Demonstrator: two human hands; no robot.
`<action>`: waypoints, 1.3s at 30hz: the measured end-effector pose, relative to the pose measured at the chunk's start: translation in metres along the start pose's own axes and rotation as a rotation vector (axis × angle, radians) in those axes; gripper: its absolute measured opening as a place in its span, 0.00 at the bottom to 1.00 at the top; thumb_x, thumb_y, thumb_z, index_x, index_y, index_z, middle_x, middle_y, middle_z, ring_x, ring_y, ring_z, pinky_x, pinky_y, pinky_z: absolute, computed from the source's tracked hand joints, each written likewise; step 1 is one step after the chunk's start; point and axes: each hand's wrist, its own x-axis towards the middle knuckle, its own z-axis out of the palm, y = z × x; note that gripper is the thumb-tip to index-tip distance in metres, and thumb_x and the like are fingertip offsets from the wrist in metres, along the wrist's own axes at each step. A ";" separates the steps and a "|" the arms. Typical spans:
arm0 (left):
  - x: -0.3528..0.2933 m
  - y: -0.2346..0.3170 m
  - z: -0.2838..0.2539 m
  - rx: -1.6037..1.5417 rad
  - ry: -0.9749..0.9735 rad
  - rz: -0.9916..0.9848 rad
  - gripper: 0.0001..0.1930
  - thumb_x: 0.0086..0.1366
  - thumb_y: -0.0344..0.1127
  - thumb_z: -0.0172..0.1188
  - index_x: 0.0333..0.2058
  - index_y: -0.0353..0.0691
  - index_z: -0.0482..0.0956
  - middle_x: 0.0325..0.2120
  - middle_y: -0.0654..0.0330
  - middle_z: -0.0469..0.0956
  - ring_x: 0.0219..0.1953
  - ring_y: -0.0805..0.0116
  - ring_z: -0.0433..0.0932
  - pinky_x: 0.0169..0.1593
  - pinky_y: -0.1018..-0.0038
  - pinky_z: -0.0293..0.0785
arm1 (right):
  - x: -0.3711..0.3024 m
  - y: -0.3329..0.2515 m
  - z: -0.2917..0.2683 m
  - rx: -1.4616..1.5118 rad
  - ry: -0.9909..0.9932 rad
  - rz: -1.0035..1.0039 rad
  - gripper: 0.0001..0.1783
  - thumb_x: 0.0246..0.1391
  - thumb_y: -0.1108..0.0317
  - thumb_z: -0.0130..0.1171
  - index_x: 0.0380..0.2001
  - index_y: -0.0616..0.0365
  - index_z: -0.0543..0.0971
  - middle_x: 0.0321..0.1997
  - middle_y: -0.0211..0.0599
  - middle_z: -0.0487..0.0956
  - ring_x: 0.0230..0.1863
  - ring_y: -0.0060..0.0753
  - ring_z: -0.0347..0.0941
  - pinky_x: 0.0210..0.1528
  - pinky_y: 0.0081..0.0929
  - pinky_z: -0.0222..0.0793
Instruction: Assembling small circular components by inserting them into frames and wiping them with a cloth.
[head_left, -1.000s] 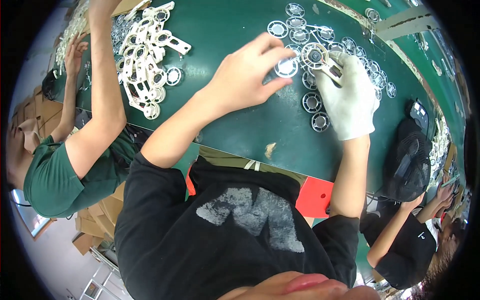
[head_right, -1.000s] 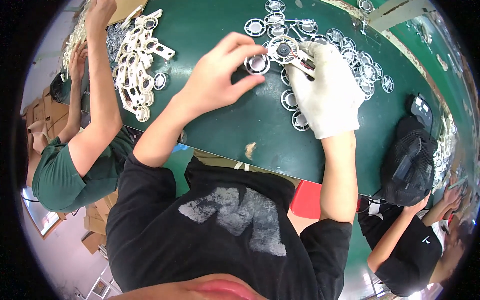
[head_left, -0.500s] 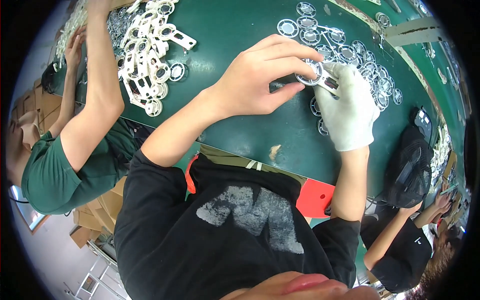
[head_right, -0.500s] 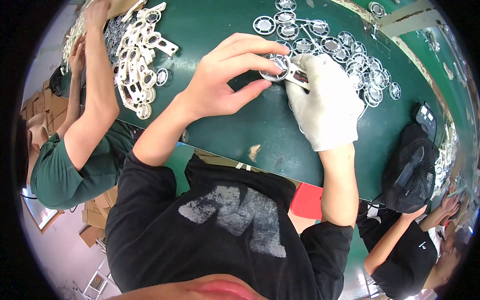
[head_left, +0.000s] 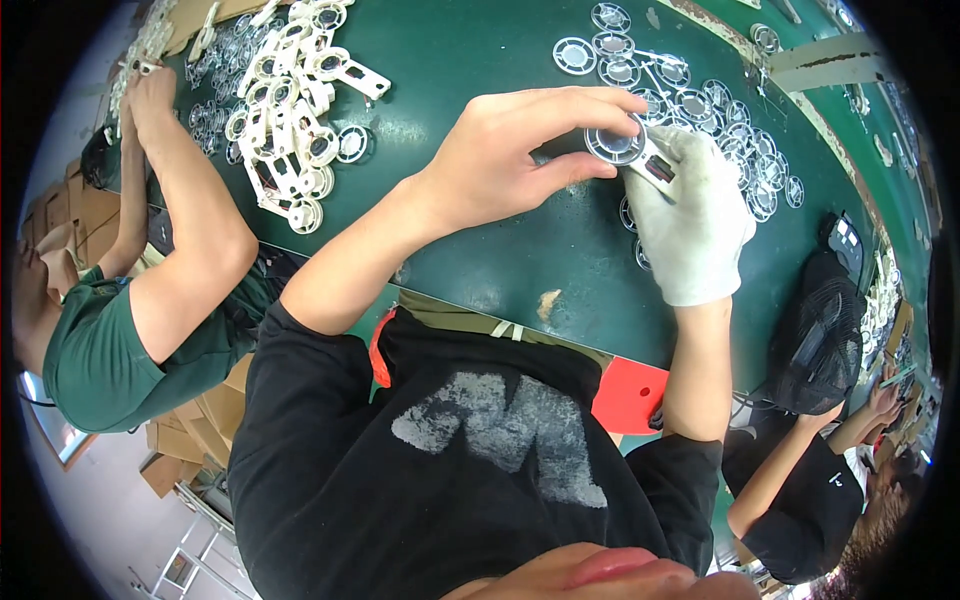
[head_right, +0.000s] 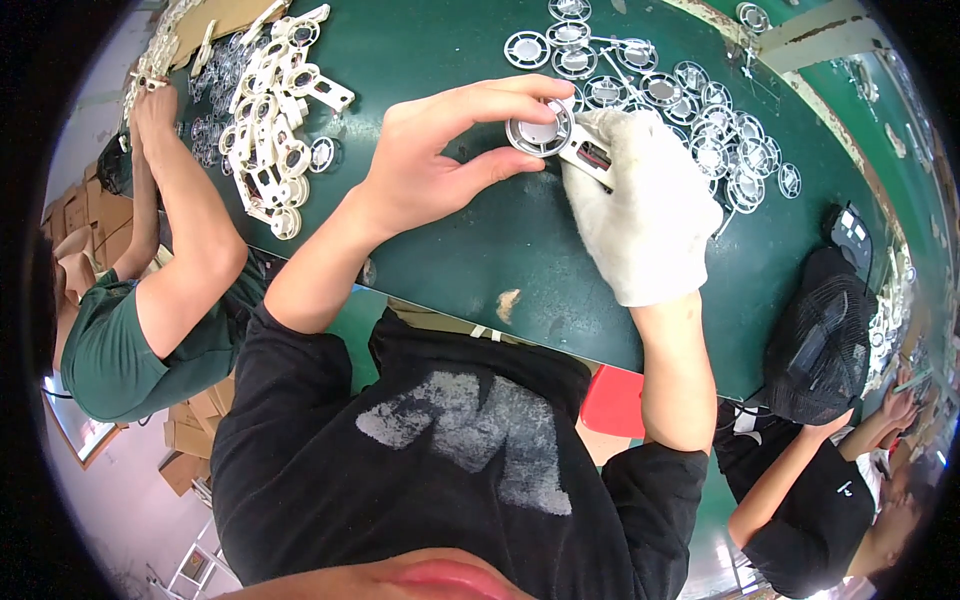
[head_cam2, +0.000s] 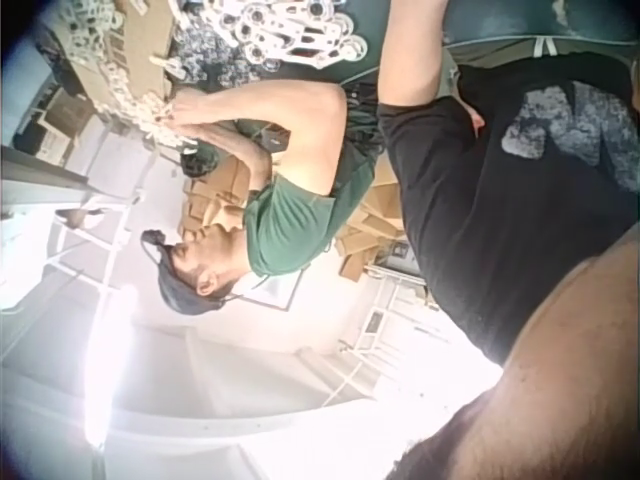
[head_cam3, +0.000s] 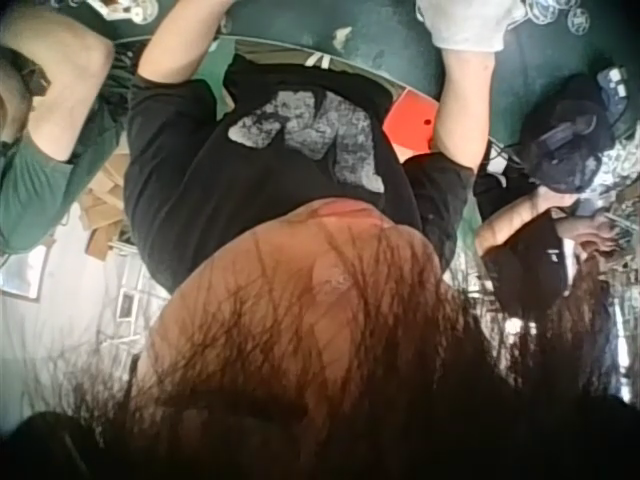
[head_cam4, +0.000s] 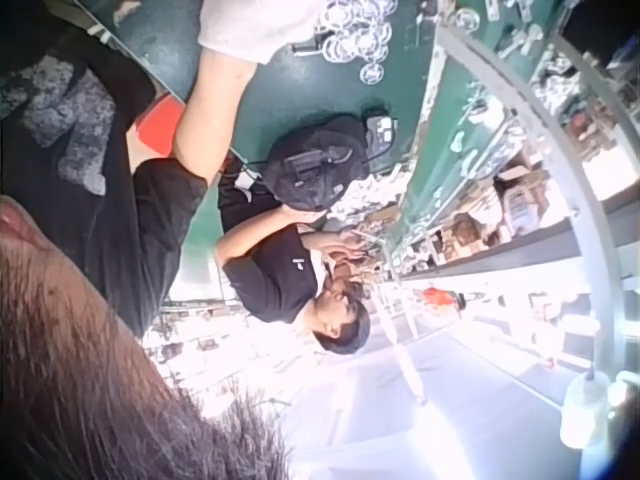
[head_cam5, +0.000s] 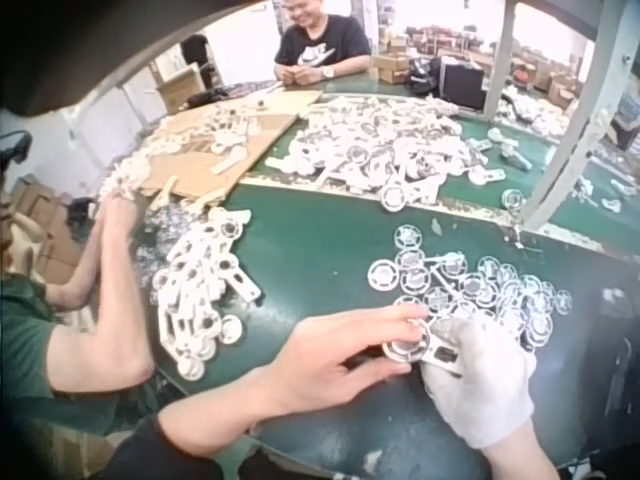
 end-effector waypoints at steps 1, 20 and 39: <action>0.000 0.000 0.000 -0.029 -0.004 -0.007 0.21 0.54 0.20 0.72 0.48 0.37 0.82 0.53 0.53 0.83 0.53 0.58 0.84 0.54 0.69 0.82 | -0.001 0.000 0.001 0.032 0.004 0.029 0.14 0.50 0.68 0.71 0.40 0.54 0.82 0.36 0.40 0.83 0.37 0.43 0.82 0.40 0.36 0.77; -0.004 0.002 0.010 -0.310 -0.111 -0.073 0.18 0.66 0.33 0.68 0.52 0.32 0.80 0.53 0.47 0.81 0.58 0.53 0.80 0.61 0.60 0.76 | -0.012 0.003 0.009 0.312 -0.327 0.075 0.18 0.62 0.51 0.61 0.40 0.56 0.81 0.30 0.48 0.82 0.34 0.54 0.81 0.35 0.46 0.75; 0.098 -0.093 -0.067 -0.846 0.341 -0.570 0.21 0.73 0.32 0.58 0.62 0.34 0.72 0.54 0.54 0.77 0.51 0.63 0.78 0.56 0.65 0.78 | 0.001 -0.013 -0.004 0.445 -0.156 0.343 0.21 0.60 0.70 0.62 0.57 0.59 0.78 0.38 0.37 0.84 0.36 0.28 0.80 0.45 0.27 0.77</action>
